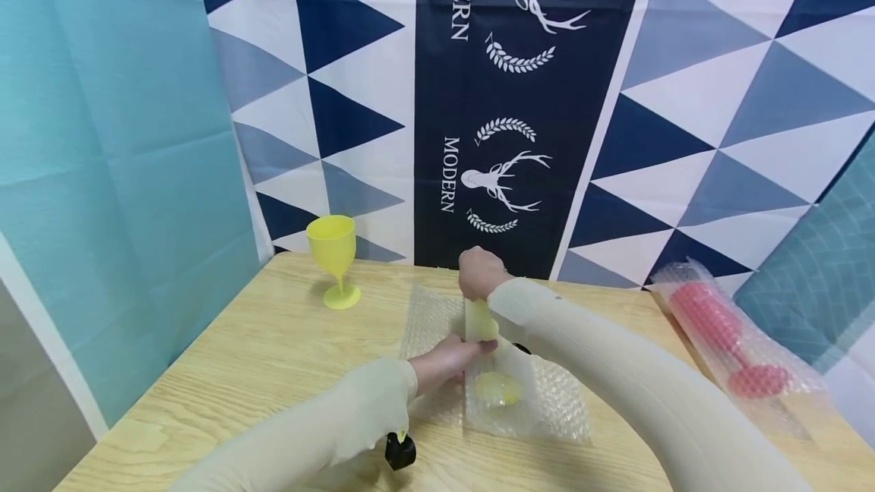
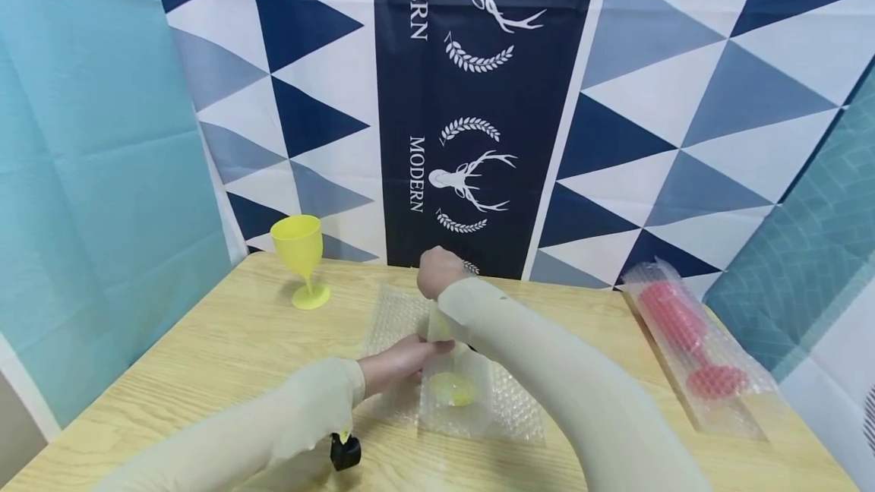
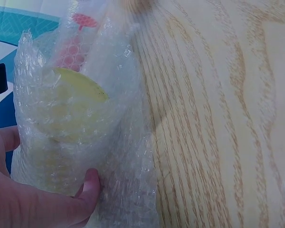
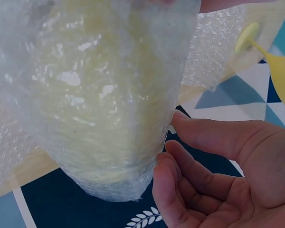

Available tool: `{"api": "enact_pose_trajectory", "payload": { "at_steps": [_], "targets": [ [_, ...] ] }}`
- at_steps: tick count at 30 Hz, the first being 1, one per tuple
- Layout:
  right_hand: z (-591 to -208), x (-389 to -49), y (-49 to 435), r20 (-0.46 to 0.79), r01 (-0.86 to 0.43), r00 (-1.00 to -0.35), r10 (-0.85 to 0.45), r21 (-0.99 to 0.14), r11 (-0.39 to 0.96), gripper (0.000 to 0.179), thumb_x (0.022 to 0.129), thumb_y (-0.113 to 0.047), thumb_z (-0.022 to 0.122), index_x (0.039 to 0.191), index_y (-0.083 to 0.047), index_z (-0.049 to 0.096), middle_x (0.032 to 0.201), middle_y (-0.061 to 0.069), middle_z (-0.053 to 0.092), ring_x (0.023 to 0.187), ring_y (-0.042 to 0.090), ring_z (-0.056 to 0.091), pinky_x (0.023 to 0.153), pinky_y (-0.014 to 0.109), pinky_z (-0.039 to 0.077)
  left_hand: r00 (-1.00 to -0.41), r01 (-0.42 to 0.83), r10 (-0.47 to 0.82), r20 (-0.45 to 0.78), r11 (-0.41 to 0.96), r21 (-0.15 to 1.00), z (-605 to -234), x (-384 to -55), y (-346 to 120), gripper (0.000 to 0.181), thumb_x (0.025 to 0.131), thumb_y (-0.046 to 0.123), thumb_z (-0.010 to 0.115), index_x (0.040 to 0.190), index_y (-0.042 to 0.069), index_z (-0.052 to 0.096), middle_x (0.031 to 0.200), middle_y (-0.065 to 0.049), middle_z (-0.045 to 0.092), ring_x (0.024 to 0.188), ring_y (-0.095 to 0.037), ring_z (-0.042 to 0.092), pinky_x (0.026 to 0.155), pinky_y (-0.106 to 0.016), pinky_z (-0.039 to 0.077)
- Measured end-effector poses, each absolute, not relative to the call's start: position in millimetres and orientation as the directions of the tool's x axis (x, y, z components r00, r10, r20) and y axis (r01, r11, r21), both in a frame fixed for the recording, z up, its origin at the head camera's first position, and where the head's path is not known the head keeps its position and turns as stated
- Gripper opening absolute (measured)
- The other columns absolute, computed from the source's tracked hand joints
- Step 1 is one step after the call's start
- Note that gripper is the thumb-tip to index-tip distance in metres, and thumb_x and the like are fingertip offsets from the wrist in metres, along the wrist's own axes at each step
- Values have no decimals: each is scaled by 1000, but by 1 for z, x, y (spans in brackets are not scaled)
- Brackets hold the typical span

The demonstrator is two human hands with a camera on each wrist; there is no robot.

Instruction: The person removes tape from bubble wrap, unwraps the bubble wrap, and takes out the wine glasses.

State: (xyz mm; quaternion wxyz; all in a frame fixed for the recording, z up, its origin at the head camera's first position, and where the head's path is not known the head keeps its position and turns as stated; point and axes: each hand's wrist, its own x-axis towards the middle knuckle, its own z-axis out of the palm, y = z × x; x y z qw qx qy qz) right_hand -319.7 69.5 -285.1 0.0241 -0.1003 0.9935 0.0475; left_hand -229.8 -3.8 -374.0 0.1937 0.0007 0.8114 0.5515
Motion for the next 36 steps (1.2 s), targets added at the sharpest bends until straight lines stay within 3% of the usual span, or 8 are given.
{"api": "enact_pose_trajectory", "payload": {
  "at_steps": [12,29,36],
  "targets": [
    [-285,-318,72,-60,-240,-970,-236,84,967,4,80,-5,61,82,-3,64,81,10,59,60,19,50,51,30,48,-930,-206,197,-310,420,884,-374,-226,-3,66,86,52,61,128,2,49,125,-12,57,112,-23,54,106,-48,41],
    [-288,-316,70,-53,-242,-969,-241,25,970,3,79,-2,61,77,-3,63,79,11,57,58,19,48,46,26,40,-935,-211,188,-300,384,899,-375,-223,-1,67,87,47,61,129,-3,46,131,-17,53,118,-26,52,107,-46,41],
    [-289,-322,73,-14,-252,-968,-252,-3,968,5,78,0,60,81,-1,64,83,12,60,62,21,51,49,29,45,-933,-231,171,-316,388,892,-372,-221,-2,71,87,50,60,132,-2,44,131,-16,53,115,-25,53,106,-46,42]
  ]
}}
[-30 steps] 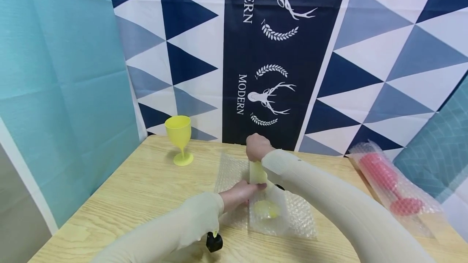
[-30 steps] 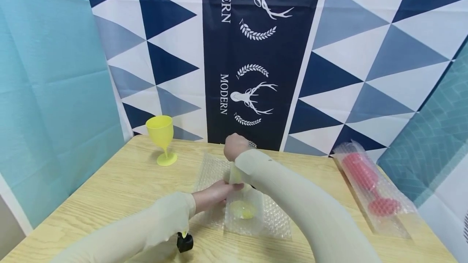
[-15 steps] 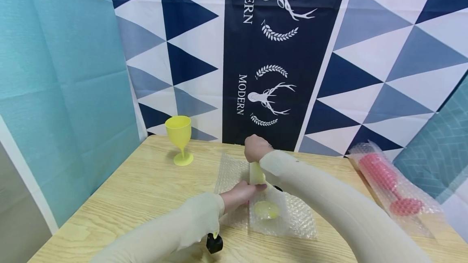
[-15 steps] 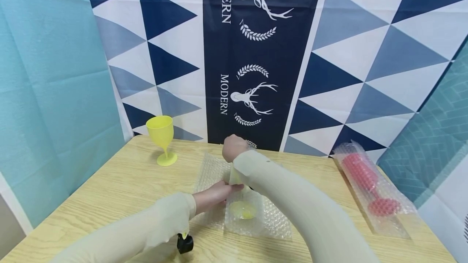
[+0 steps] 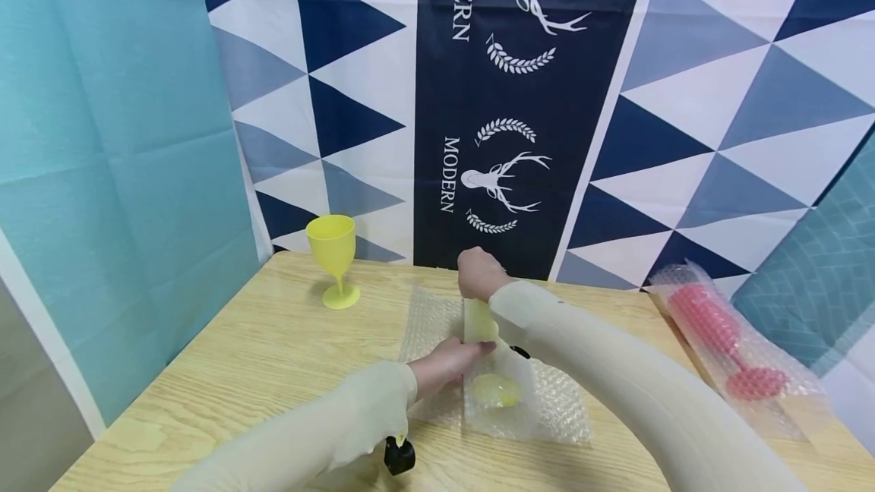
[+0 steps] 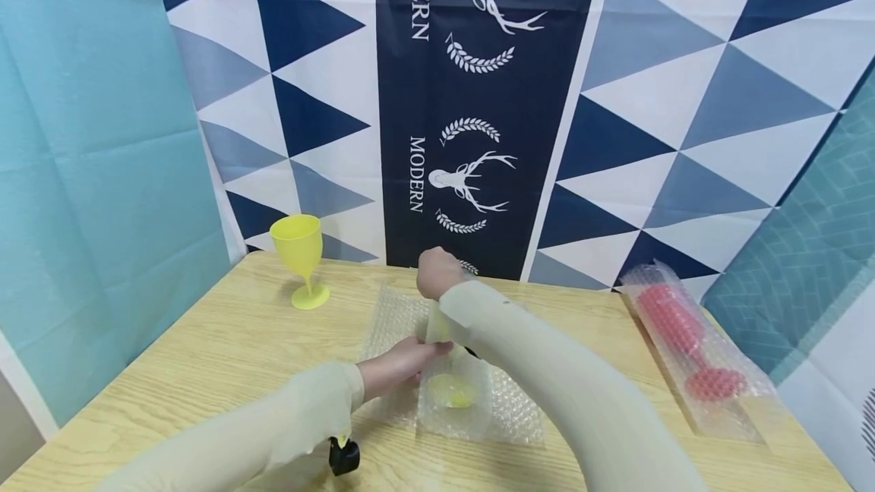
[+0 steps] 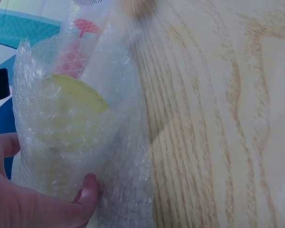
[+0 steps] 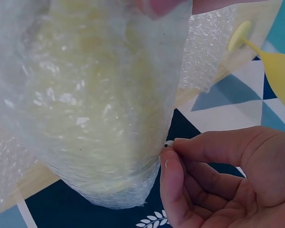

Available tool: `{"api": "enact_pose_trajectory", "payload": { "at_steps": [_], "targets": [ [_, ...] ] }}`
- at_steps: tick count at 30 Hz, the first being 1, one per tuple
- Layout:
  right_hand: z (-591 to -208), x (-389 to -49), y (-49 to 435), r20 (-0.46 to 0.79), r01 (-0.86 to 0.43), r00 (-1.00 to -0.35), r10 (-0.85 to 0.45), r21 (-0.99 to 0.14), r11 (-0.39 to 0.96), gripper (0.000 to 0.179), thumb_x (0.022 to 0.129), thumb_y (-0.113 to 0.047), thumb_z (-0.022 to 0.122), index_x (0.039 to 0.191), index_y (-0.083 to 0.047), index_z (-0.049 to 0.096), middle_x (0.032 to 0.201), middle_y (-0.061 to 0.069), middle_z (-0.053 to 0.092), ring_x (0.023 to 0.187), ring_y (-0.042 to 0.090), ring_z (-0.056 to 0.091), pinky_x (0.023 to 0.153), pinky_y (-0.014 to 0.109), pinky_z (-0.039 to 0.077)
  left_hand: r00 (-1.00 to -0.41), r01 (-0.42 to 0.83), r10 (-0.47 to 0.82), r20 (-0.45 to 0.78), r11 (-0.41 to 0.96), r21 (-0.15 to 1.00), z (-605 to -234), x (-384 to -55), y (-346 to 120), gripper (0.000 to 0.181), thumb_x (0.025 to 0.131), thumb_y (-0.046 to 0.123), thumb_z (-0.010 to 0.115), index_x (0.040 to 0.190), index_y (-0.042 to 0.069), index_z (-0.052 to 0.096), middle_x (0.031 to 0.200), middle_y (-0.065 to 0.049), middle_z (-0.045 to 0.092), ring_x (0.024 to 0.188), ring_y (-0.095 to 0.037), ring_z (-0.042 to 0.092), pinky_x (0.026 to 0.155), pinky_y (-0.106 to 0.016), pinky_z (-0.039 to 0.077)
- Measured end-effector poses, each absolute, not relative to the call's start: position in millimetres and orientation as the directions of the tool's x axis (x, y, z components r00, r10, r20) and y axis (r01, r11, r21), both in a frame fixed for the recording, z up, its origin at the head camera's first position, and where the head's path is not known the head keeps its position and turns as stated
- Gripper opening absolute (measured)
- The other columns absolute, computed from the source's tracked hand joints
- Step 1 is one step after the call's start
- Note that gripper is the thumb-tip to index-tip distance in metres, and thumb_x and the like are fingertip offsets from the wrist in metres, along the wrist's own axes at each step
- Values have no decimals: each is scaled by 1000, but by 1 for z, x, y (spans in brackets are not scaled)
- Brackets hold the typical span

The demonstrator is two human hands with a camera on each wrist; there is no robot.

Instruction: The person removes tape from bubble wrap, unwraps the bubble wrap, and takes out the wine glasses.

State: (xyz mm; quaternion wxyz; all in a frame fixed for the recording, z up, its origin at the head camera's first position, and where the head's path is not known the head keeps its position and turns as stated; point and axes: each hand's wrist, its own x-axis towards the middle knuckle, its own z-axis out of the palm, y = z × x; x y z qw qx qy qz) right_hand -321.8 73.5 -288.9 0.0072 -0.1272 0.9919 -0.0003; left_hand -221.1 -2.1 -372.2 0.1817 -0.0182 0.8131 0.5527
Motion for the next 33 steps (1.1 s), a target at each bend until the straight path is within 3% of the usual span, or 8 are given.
{"api": "enact_pose_trajectory", "payload": {
  "at_steps": [5,9,14,20,27,33],
  "targets": [
    [-291,-323,76,-2,-246,-969,-246,-11,969,5,78,-1,60,82,-1,63,84,12,63,64,21,53,53,31,49,-940,-231,150,-307,384,894,-374,-221,-1,70,86,50,60,130,-2,46,125,-13,56,106,-22,54,100,-43,45],
    [-293,-322,77,-25,-227,-973,-228,-40,973,3,78,-1,60,77,-4,61,77,8,58,62,19,50,50,28,45,-943,-231,141,-300,369,900,-376,-221,0,67,86,48,61,128,-3,48,124,-14,57,106,-23,54,99,-43,46],
    [-293,-321,83,-8,-252,-967,-253,-79,965,15,78,1,59,67,-7,52,67,3,49,59,17,47,48,23,40,-945,-225,142,-294,369,902,-377,-220,-1,66,86,46,61,127,-4,48,120,-14,57,104,-24,54,99,-45,45],
    [-294,-323,92,23,-238,-971,-238,-132,962,10,74,1,58,68,-6,53,67,3,47,58,18,47,45,20,37,-946,-213,146,-288,386,897,-376,-219,-3,62,86,47,61,121,-4,53,111,-12,58,95,-21,53,92,-39,46],
    [-288,-327,101,40,-203,-979,-199,-183,962,17,66,0,57,58,-9,46,65,4,47,59,20,46,47,21,39,-939,-230,156,-306,377,897,-374,-221,-4,71,87,50,60,130,-6,48,121,-14,57,105,-23,55,104,-45,43],
    [-282,-328,103,52,-202,-979,-196,-186,962,19,65,-2,56,55,-11,43,60,2,44,56,18,44,46,21,38,-941,-237,146,-306,362,902,-374,-223,-3,71,86,50,61,128,-5,50,119,-13,59,105,-23,56,105,-46,43]
  ]
}}
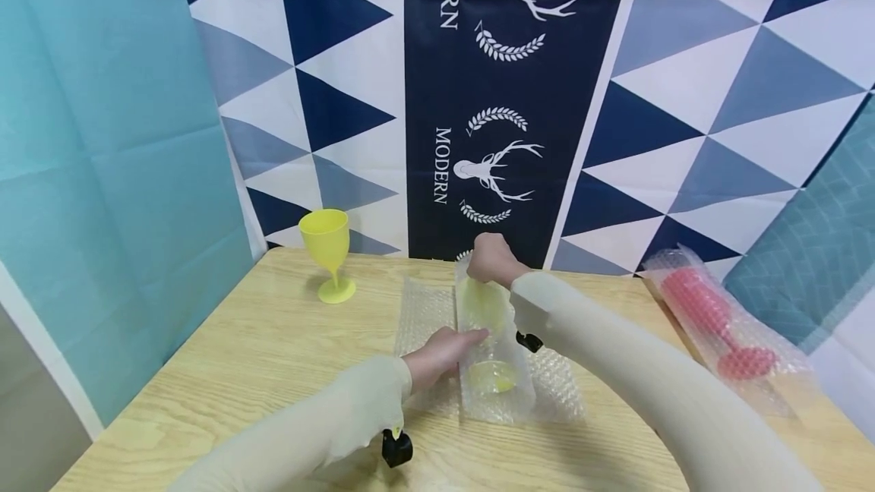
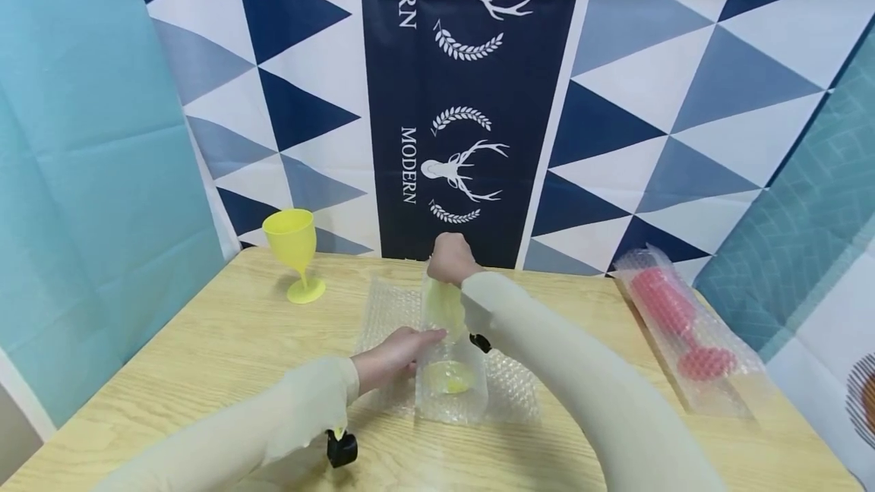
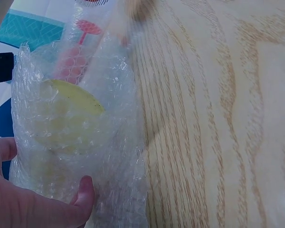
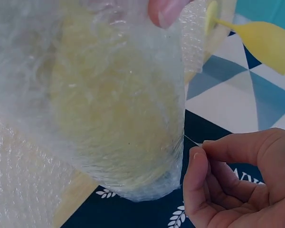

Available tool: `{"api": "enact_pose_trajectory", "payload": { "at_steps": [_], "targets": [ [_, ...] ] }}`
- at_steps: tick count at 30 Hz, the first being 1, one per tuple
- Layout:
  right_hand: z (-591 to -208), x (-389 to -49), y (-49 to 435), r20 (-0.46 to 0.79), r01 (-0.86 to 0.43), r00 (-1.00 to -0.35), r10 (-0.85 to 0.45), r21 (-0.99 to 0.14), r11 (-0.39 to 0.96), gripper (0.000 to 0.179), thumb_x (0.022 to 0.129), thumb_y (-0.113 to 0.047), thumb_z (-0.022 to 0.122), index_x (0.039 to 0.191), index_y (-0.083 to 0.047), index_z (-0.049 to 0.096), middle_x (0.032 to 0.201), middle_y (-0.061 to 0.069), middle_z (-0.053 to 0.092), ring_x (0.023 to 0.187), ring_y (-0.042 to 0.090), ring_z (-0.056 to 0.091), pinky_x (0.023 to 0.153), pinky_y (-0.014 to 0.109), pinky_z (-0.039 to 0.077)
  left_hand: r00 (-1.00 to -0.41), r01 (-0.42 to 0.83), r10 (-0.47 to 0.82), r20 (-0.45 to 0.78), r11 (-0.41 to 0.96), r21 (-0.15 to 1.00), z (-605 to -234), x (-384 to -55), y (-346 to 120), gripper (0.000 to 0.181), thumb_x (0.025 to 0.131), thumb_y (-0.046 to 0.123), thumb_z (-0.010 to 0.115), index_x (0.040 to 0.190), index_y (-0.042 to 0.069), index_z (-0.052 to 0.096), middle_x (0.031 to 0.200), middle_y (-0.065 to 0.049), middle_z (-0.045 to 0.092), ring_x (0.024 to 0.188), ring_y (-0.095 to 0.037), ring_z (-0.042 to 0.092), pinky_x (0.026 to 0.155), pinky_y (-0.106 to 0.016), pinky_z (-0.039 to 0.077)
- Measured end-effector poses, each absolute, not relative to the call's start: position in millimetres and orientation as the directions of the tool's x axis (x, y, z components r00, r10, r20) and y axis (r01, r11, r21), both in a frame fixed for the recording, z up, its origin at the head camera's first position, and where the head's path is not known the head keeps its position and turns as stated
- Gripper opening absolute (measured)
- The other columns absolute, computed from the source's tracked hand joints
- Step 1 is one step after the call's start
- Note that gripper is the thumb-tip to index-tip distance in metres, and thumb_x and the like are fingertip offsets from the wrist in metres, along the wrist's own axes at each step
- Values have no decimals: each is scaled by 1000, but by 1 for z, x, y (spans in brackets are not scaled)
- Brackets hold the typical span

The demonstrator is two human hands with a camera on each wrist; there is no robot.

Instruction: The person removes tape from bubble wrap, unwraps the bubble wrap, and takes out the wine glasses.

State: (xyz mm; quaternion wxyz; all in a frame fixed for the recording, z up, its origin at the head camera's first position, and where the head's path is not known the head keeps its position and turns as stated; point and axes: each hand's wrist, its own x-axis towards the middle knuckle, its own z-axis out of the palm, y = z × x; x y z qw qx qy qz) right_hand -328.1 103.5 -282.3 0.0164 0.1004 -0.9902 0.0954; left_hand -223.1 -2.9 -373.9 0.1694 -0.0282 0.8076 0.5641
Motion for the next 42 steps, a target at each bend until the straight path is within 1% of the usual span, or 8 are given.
{"api": "enact_pose_trajectory", "payload": {
  "at_steps": [7,18,22,27,33,37,40,42],
  "targets": [
    [-283,-334,110,40,-192,-981,-188,-234,953,30,66,0,55,48,-16,37,49,-4,35,47,13,35,41,19,31,-941,-235,155,-301,341,910,-377,-224,-4,54,87,49,60,112,1,59,106,-9,61,93,-18,59,98,-42,46],
    [-283,-339,124,-12,-147,-987,-160,-333,932,33,62,-3,51,38,-19,35,39,-8,30,40,8,25,43,19,29,-942,-232,152,-300,355,906,-378,-225,-2,50,88,48,60,108,3,61,102,-7,62,88,-16,58,89,-33,47],
    [-282,-339,127,-22,-123,-990,-140,-369,921,31,64,-5,53,38,-19,45,36,-11,38,38,6,39,48,18,36,-938,-236,162,-307,349,907,-378,-224,-2,51,88,49,59,110,3,60,105,-7,63,91,-16,58,93,-37,46],
    [-279,-335,130,-43,-97,-991,-127,-416,904,27,69,-7,55,43,-16,57,39,-10,48,45,8,52,55,18,42,-930,-248,177,-323,348,904,-377,-223,-4,55,89,50,57,116,2,58,110,-8,61,96,-18,58,100,-42,44],
    [-274,-331,134,-29,-102,-991,-130,-462,881,26,72,-8,56,47,-13,62,41,-10,52,44,5,53,62,21,48,-928,-252,180,-325,338,907,-375,-222,-4,57,89,50,58,119,1,57,112,-9,61,99,-19,58,102,-44,43],
    [-271,-329,137,-16,-110,-991,-132,-459,881,25,75,-10,58,51,-13,66,44,-10,55,46,3,55,72,22,51,-934,-245,171,-314,334,910,-376,-223,-4,52,89,48,58,113,2,59,105,-8,62,91,-16,58,93,-37,46],
    [-268,-329,139,-38,-91,-992,-123,-473,876,29,78,-11,60,50,-13,63,45,-8,54,47,5,55,72,23,49,-934,-244,172,-313,331,911,-377,-222,-4,49,89,47,58,109,3,59,101,-7,61,87,-15,57,90,-35,46],
    [-266,-328,142,-47,-84,-992,-121,-477,875,33,81,-12,61,48,-14,60,45,-7,53,47,6,54,70,23,48,-933,-247,174,-315,327,912,-377,-222,-4,49,89,47,57,111,3,59,103,-7,61,89,-15,57,93,-36,45]
  ]
}}
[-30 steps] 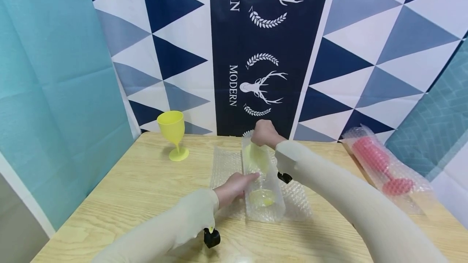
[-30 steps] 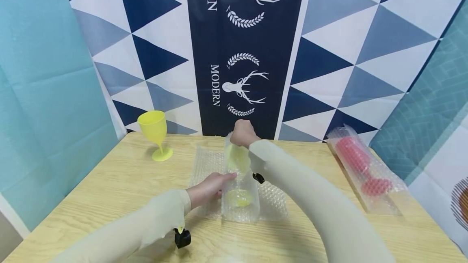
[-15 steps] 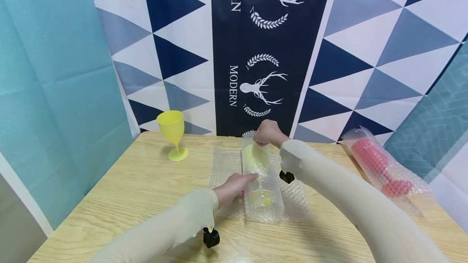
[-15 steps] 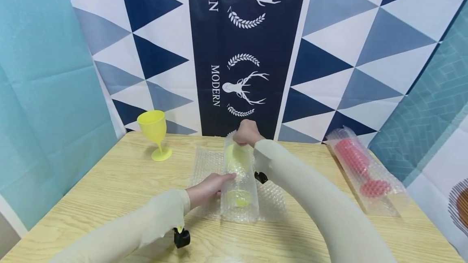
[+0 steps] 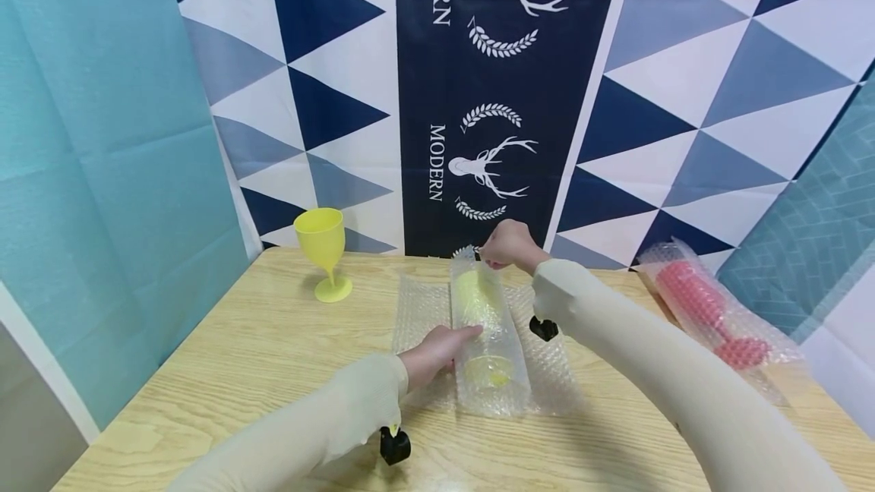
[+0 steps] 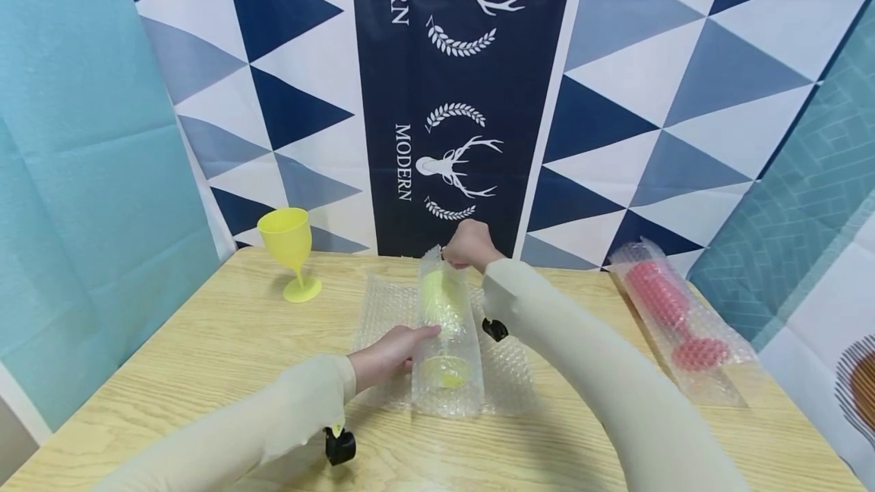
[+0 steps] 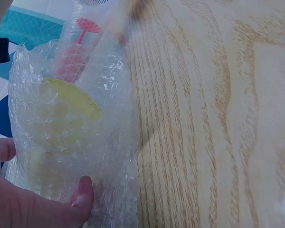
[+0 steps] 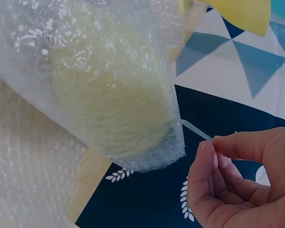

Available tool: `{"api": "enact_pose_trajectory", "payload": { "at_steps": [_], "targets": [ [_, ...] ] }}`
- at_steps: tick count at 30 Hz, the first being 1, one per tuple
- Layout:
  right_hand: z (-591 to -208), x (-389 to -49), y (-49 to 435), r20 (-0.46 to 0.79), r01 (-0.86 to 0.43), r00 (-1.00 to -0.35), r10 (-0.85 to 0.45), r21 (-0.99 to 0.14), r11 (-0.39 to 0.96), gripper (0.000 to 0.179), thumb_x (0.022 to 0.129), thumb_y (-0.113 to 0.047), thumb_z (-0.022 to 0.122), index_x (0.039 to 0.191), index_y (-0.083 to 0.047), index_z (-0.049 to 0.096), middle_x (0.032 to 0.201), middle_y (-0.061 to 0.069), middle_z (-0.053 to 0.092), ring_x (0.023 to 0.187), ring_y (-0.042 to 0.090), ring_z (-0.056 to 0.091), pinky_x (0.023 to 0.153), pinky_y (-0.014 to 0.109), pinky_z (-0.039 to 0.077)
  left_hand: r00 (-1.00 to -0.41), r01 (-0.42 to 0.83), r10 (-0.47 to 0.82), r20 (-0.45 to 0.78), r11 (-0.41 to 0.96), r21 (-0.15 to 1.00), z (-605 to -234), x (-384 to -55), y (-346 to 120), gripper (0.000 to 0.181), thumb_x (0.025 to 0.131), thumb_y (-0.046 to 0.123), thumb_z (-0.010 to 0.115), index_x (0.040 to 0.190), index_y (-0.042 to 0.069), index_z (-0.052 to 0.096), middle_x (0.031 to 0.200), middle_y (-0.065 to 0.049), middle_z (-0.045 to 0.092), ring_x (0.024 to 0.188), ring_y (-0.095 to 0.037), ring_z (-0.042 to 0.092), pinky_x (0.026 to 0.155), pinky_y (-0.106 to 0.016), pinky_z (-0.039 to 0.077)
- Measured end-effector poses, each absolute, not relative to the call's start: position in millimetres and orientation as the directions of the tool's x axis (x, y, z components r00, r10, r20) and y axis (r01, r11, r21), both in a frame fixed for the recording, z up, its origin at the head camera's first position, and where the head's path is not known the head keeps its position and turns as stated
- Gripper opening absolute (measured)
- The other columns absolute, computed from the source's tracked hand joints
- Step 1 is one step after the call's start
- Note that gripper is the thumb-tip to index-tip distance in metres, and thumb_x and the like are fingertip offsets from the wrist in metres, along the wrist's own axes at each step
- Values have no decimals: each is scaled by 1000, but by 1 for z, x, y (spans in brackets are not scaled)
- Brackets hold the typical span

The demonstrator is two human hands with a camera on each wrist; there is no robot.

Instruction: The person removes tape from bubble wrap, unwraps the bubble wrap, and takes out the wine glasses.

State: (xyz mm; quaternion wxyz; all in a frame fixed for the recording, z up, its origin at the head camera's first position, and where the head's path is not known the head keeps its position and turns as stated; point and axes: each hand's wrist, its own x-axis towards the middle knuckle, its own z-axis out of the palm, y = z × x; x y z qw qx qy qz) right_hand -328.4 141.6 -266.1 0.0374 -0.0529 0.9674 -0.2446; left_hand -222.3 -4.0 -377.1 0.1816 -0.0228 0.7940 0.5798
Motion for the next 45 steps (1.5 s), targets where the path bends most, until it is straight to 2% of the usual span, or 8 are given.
{"api": "enact_pose_trajectory", "payload": {
  "at_steps": [3,8,13,22,28,36,40,45],
  "targets": [
    [-264,-328,145,-46,-79,-992,-115,-486,871,35,82,-12,61,47,-14,58,45,-7,53,48,7,55,68,23,48,-931,-248,181,-317,321,914,-378,-222,-4,53,90,47,57,115,1,57,107,-9,62,94,-17,58,100,-41,44],
    [-260,-325,152,-53,-59,-994,-100,-512,857,26,79,-10,61,53,-8,64,49,-5,57,51,9,57,62,22,52,-928,-257,182,-326,324,910,-379,-222,-4,59,90,47,57,122,-2,54,115,-12,60,103,-21,58,106,-46,41],
    [-260,-324,159,-57,-48,-994,-90,-519,853,20,77,-8,59,60,-5,68,48,-6,56,48,8,54,59,22,50,-931,-253,172,-322,333,908,-380,-222,-4,60,89,47,57,122,-3,53,115,-13,59,106,-23,57,106,-47,41],
    [-267,-322,180,-56,-58,-993,-103,-528,847,17,74,-7,58,61,-6,68,44,-10,54,45,3,53,53,16,48,-933,-260,150,-327,348,901,-381,-222,-4,65,88,49,58,126,-3,50,115,-13,57,105,-23,56,105,-47,42],
    [-276,-317,197,-69,-52,-992,-103,-523,851,18,77,-9,58,64,-3,69,46,-11,56,46,1,55,53,16,50,-934,-253,156,-320,343,905,-381,-222,-4,62,88,48,59,123,-3,53,114,-12,60,104,-22,58,105,-46,42],
    [-292,-309,212,-69,-67,-991,-115,-486,871,28,82,-14,60,56,-8,64,49,-8,58,50,3,57,62,22,56,-939,-239,155,-307,347,907,-381,-222,-3,61,88,48,59,122,-3,54,113,-12,61,102,-21,59,104,-45,43],
    [-300,-303,214,-61,-82,-991,-121,-447,891,27,85,-19,63,62,-5,68,51,-5,61,52,5,57,63,22,52,-940,-238,153,-306,349,906,-381,-221,-3,62,88,48,59,122,-3,55,113,-12,61,103,-22,59,105,-45,43],
    [-311,-290,213,6,-163,-985,-175,-396,904,29,87,-23,66,69,0,71,51,-2,60,52,9,51,54,22,42,-939,-241,156,-308,344,908,-381,-222,-3,60,88,48,59,121,-2,56,112,-11,62,102,-21,60,104,-44,44]
  ]
}}
